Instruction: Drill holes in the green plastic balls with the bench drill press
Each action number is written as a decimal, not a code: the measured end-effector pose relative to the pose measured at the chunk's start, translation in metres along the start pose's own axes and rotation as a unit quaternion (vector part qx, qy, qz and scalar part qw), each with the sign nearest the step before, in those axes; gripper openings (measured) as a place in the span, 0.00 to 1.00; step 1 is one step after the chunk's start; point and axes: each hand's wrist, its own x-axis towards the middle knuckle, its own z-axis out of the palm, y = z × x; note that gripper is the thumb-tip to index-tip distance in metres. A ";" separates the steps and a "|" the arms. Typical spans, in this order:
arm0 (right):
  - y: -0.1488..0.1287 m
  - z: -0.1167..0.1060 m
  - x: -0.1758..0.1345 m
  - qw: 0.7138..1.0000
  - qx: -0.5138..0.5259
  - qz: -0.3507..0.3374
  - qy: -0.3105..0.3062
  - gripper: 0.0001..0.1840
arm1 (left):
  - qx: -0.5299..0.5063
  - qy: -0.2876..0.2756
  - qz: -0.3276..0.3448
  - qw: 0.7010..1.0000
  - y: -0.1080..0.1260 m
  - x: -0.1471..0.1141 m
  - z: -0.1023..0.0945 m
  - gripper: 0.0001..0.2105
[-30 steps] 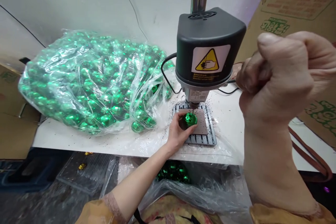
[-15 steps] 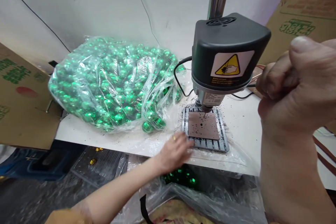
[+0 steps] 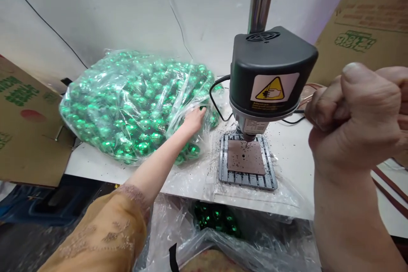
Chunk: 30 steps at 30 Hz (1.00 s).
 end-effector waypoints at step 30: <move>0.010 -0.004 -0.007 0.998 0.002 -0.056 -0.015 0.29 | -0.570 -0.044 -0.152 0.807 0.106 -0.115 0.057 0.32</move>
